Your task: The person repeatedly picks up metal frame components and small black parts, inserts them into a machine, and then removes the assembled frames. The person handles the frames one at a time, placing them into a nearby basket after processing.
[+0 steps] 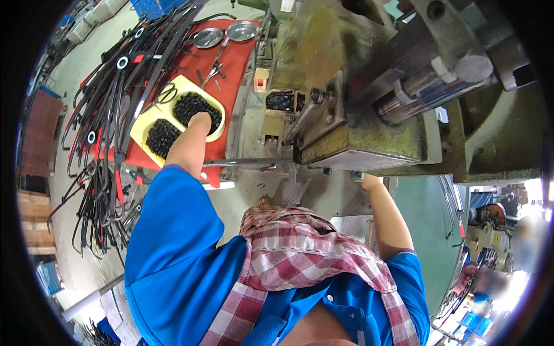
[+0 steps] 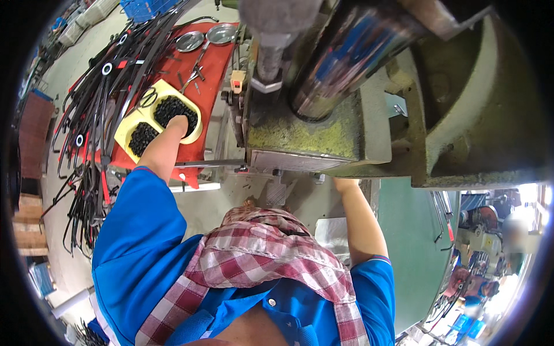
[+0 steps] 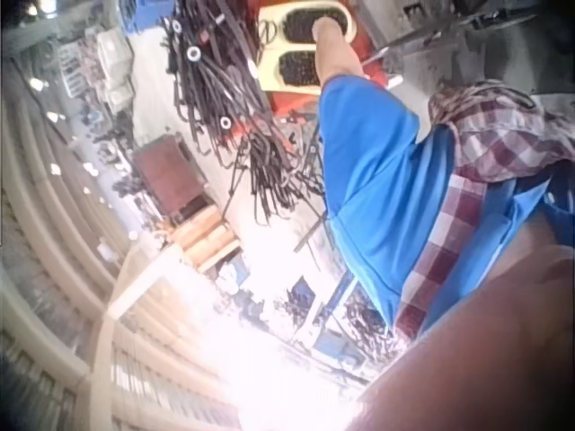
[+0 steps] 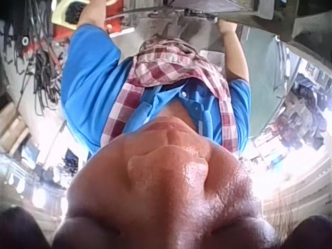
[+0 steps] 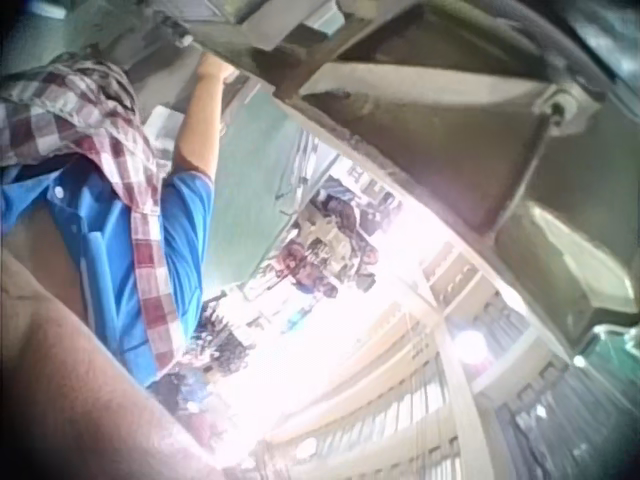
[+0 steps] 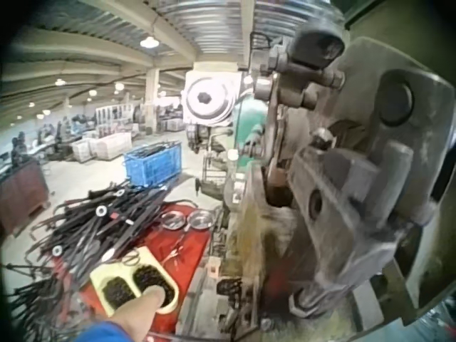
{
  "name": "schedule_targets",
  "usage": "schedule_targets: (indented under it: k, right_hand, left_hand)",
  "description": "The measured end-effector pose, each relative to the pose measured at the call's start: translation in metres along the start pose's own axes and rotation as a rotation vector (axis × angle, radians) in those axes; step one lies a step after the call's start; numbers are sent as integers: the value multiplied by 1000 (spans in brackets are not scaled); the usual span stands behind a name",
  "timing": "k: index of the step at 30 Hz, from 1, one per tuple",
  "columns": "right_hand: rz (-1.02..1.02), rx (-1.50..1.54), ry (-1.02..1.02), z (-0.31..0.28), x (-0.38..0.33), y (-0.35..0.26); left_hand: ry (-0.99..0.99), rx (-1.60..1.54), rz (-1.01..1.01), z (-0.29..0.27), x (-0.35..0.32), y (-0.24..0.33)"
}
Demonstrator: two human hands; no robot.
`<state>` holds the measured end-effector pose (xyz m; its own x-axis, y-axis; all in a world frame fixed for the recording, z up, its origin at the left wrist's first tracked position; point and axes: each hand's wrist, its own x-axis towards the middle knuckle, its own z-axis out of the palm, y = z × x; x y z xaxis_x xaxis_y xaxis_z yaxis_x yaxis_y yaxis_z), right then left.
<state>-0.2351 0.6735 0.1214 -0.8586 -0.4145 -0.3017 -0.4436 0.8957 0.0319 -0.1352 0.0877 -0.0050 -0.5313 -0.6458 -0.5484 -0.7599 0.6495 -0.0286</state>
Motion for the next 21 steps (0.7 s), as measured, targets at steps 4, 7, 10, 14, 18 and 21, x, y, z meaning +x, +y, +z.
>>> schedule_targets:
  k: [4, 7, 10, 14, 18, 21]
  right_hand:
    - [41, 31, -69, 1, 0, 10]
    - [24, 225, 215, 11, 7, 13]
    - [-38, -26, 129, 14, 19, 21]
    - [-138, -110, 318, 0, 10, 20]
    - [-150, 57, 379, -54, -19, 15]
    - [-290, 227, 613, -72, -39, 49]
  left_hand:
    - [236, 101, 142, -32, -48, 25]
    - [359, 73, 226, -51, -66, 16]
    - [449, -103, 571, -78, -123, 41]
    - [566, -471, 945, -54, -219, 88]
    - [-148, -1241, 701, -24, -304, 137]
    - [-187, -1021, 603, -18, -316, 165]
